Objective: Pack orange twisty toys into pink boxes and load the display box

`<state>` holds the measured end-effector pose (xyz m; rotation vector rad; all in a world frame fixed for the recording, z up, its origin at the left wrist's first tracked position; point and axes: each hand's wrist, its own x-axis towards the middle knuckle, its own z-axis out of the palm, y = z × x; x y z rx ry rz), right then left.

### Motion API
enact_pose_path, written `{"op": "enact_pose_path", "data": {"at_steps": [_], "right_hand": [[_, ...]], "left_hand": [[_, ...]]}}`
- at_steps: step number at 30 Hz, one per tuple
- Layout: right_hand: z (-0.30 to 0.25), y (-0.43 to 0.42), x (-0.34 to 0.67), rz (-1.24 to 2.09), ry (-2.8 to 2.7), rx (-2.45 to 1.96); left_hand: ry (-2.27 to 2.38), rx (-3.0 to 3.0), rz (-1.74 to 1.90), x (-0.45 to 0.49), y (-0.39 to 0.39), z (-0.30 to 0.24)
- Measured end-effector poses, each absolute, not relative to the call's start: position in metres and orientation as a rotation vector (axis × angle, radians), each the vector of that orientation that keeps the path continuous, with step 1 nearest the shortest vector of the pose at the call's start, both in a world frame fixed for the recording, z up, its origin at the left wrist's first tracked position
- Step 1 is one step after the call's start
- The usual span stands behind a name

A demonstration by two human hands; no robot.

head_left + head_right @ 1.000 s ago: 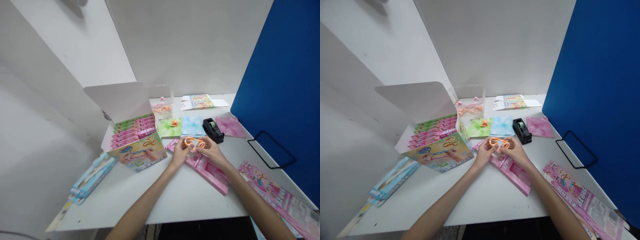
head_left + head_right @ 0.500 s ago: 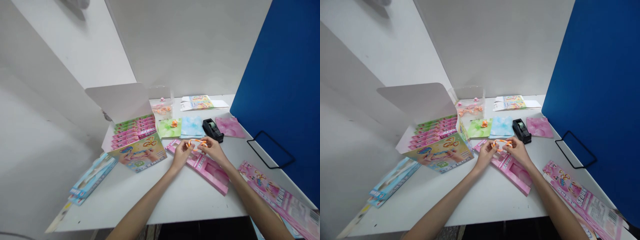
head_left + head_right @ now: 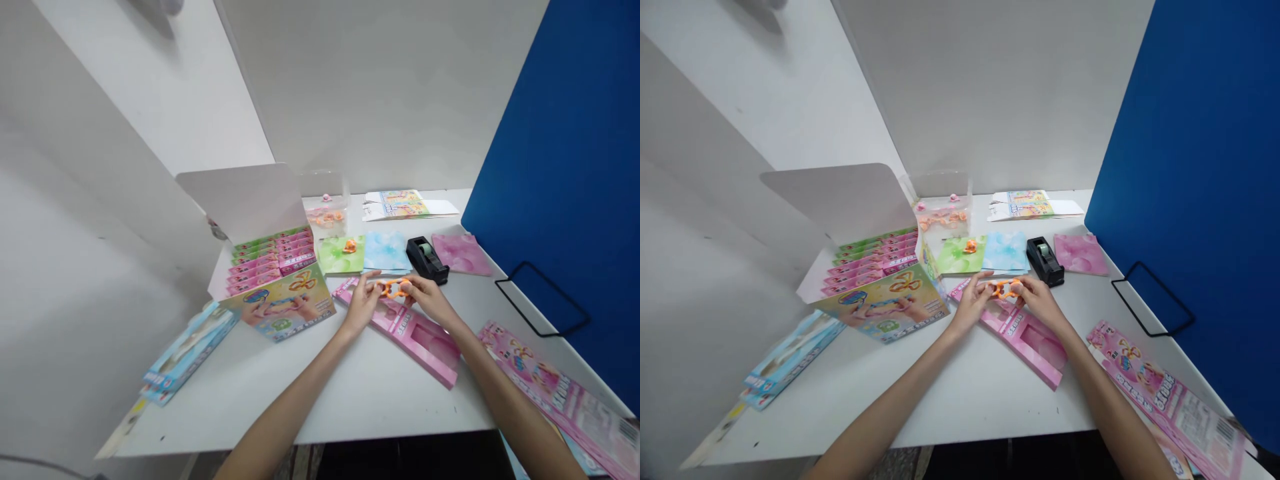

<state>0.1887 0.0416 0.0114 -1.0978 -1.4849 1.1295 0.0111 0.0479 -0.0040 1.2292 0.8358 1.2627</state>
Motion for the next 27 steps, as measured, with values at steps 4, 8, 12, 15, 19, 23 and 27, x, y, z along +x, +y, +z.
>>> {"op": "enact_pose_path", "data": {"at_steps": [4,8,12,15,19,23,27], "right_hand": [[0.0162,0.0387,0.1889,1.289,-1.430,-1.089],[0.0194,0.0358,0.1904,1.354,-1.357,-1.149],[0.0178,0.0360,0.1915,1.314,-1.345,-1.136],[0.0161,0.0379,0.1914,1.328,-1.340,-1.087],[0.0153,0.0404,0.1908,1.279,-1.365,-1.063],[0.0147,0.0399,0.1896,1.276,-1.379,-1.058],[0.0127,0.0375,0.1861,1.322,-1.342,-1.028]], "left_hand": [[0.782,1.100,1.239,0.0105,0.0485,-0.0064],[0.782,1.137,1.185,0.0105,0.0506,-0.0102],[0.832,1.219,1.169,0.0104,0.0518,-0.0077],[0.845,1.215,1.206,0.0115,0.0510,-0.0046],[0.798,1.119,1.236,0.0150,0.0489,-0.0050],[0.780,1.050,1.246,0.0161,0.0485,-0.0063],[0.825,1.122,1.237,0.0117,0.0506,-0.0041]]}}
